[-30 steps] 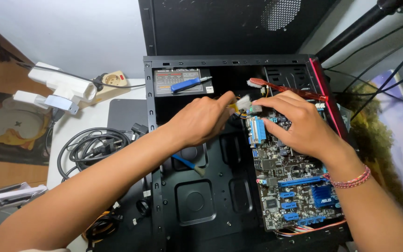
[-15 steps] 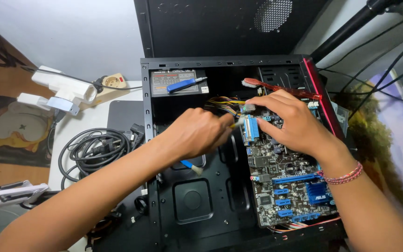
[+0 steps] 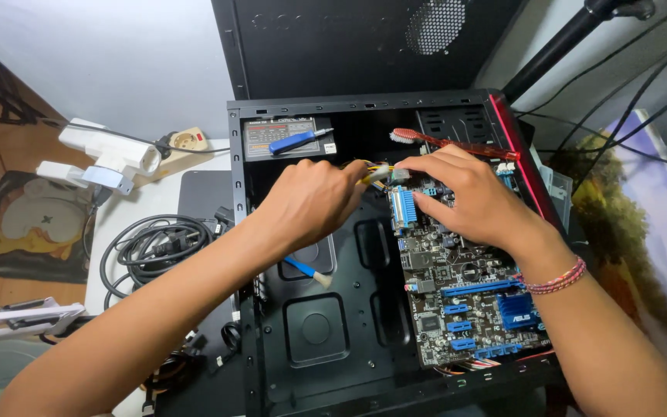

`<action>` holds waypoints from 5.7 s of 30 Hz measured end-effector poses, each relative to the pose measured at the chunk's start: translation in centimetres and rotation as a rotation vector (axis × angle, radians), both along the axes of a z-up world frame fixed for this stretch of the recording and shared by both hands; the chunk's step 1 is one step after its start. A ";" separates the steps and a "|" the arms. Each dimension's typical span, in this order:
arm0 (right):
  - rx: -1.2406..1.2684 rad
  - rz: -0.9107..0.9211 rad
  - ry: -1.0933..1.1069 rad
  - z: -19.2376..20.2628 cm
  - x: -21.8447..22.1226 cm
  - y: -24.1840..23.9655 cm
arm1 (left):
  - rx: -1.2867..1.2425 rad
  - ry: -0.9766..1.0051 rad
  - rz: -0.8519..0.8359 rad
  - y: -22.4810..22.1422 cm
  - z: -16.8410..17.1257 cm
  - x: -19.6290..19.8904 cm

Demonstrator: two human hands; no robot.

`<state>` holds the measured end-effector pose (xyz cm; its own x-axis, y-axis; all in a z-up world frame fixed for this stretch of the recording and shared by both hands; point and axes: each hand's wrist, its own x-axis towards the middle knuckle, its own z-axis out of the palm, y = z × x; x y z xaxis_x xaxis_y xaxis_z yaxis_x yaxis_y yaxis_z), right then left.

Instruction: The person cleans a motherboard with a brush and wipes it with a cloth, then uses a screwdriver to remove screws from the power supply unit inside a computer case. The person handles the motherboard, brushes, cloth, and screwdriver throughout the task.

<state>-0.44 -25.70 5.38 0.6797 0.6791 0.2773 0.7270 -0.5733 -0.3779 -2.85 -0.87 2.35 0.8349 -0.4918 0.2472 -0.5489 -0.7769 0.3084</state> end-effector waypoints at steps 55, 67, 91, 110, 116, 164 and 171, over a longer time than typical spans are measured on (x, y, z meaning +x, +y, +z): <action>0.000 0.007 -0.011 -0.3 0.0 -0.2 | -0.402 0.859 -0.228 -0.6 -3.3 1.0; 0.000 0.005 -0.011 -0.2 -0.1 -0.2 | -0.497 0.804 -0.198 0.5 -0.9 -0.2; -0.006 0.008 -0.021 -0.2 0.0 -0.2 | -0.403 0.521 -0.150 -0.6 0.6 -1.8; 0.021 0.052 -0.048 -0.5 0.2 -0.6 | -0.226 0.182 -0.039 -1.2 1.5 -2.5; 0.028 0.072 -0.071 -0.6 0.2 -0.7 | -0.159 0.414 -0.064 -0.5 3.7 -2.6; 0.596 -0.111 0.340 0.3 0.4 -3.4 | -0.281 0.088 -0.224 -1.5 -1.1 2.6; 0.592 -0.142 0.394 -0.6 1.4 -3.8 | -0.290 0.080 -0.236 -1.5 -1.0 2.7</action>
